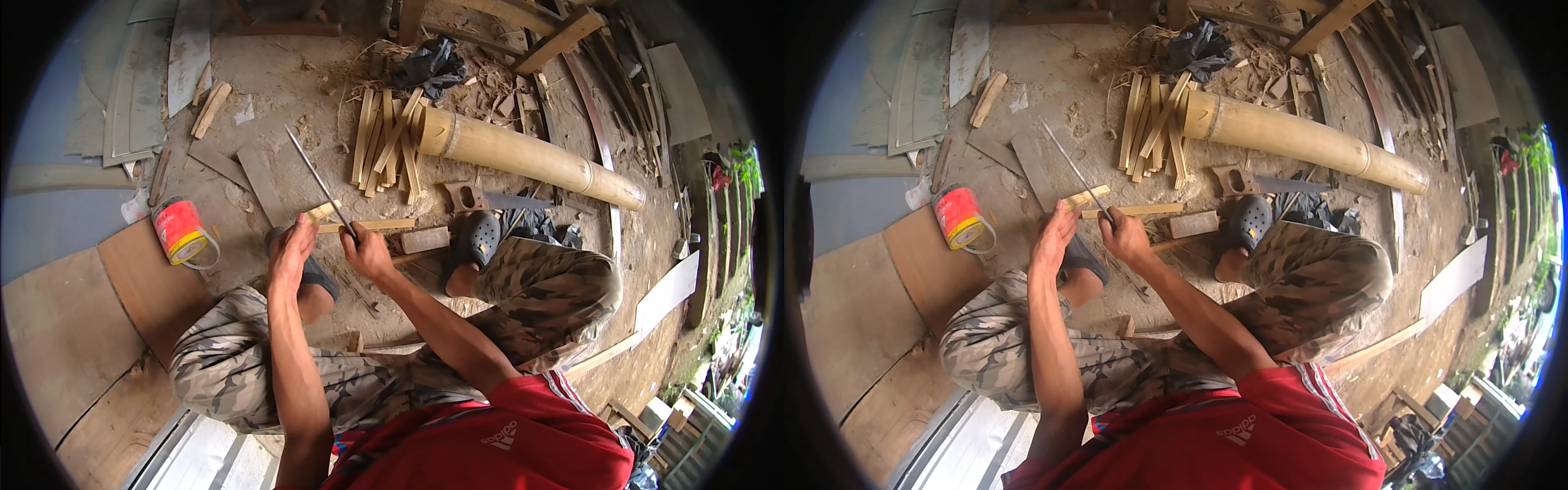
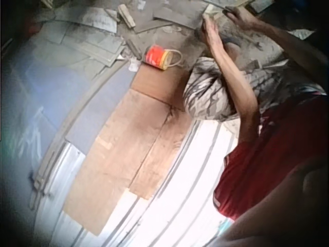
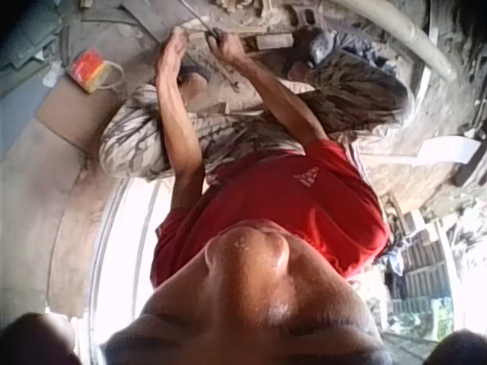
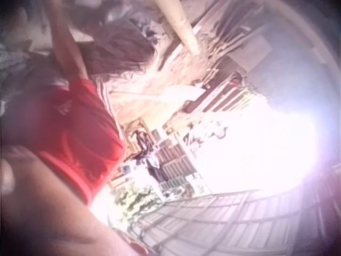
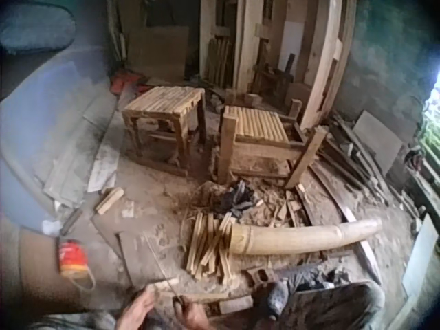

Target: The person sits on the floor and uses a machete to shave and shape a thin bamboo strip. They repeatedly strike the strip to remove material, then briefly insert it into a bamboo chair frame to check fit before continuing to shape it.

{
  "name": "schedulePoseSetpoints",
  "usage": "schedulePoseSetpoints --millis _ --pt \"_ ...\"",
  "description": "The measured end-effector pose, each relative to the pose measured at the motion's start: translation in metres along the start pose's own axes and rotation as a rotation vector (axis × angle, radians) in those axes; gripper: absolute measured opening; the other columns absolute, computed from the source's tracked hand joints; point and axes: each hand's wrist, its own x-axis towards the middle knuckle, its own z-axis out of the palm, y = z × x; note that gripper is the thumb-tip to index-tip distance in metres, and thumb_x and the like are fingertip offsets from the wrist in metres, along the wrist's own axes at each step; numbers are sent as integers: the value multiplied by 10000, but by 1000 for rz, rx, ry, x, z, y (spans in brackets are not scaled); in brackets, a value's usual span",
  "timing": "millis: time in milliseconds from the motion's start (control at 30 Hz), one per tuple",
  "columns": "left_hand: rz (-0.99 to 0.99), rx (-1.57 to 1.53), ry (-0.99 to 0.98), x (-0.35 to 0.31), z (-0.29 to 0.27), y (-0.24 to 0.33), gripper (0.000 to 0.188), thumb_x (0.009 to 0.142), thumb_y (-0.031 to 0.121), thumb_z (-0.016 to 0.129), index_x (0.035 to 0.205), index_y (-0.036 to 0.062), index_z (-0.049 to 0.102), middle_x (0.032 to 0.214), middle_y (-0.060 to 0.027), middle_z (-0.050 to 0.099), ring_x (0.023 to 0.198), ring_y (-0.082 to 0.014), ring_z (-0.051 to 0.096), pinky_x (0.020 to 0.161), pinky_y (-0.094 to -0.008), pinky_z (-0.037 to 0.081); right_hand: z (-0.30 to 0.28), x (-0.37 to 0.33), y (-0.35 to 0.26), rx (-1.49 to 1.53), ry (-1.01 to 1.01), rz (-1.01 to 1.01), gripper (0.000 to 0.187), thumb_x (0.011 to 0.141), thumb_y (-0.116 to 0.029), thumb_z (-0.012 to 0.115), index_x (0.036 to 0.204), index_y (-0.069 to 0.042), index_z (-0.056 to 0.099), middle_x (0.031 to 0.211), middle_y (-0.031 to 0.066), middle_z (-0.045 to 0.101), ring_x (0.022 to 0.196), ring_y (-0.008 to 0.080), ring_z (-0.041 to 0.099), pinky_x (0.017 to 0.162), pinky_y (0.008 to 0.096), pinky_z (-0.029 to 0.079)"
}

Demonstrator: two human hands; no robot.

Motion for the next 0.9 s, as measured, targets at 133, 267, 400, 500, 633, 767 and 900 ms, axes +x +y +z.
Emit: schedulePoseSetpoints --millis 133,267,400,500,633,767,900 --pt "4 1 -1 2 -4 1 843 942 506 623 1408 -150 374 1418 -307 472 1367 -338 455 1168 -395 334 3 9 19 -231 -118 101 269 921 -252 566 952 2 649 761 264 642 733 459 645 645 509 504" --pt "-28 -28 -37 2 -10 1 866 970 509 573 1466 -135 273 1477 -302 405 1424 -334 370 1198 -388 268 0 0 2 -105 -9 -38 320 911 -299 573 932 10 654 773 266 661 755 482 645 680 517 522" --pt "-19 -7 -36 1 -2 2 846 966 509 581 1455 -126 307 1472 -293 416 1417 -329 382 1191 -391 280 7 -2 11 -204 -77 45 271 907 -262 578 885 0 642 737 268 647 736 477 641 667 524 520" --pt "3 -18 -12 5 -9 -1 817 955 499 607 1429 -122 364 1444 -297 450 1385 -340 430 1169 -400 327 7 1 9 -263 -49 23 263 907 -266 577 904 -14 651 744 289 640 736 469 648 677 541 521" --pt "-17 -39 -11 5 -3 -5 842 933 496 644 1424 -128 366 1433 -305 458 1370 -341 449 1162 -400 339 7 -7 6 -207 -25 32 312 913 -317 570 922 -20 664 779 286 653 749 477 649 695 545 527" --pt "-7 -29 -21 9 0 -2 844 940 492 633 1436 -125 342 1437 -300 456 1384 -334 431 1172 -398 322 11 4 35 -350 -72 77 295 918 -309 568 897 -25 643 772 250 664 729 470 644 696 544 523" --pt "-2 8 -2 2 16 4 803 951 473 628 1431 -113 362 1417 -310 473 1368 -348 450 1157 -409 347 8 -12 28 -319 -14 64 269 922 -294 565 897 -38 643 774 238 668 729 455 646 688 529 524"
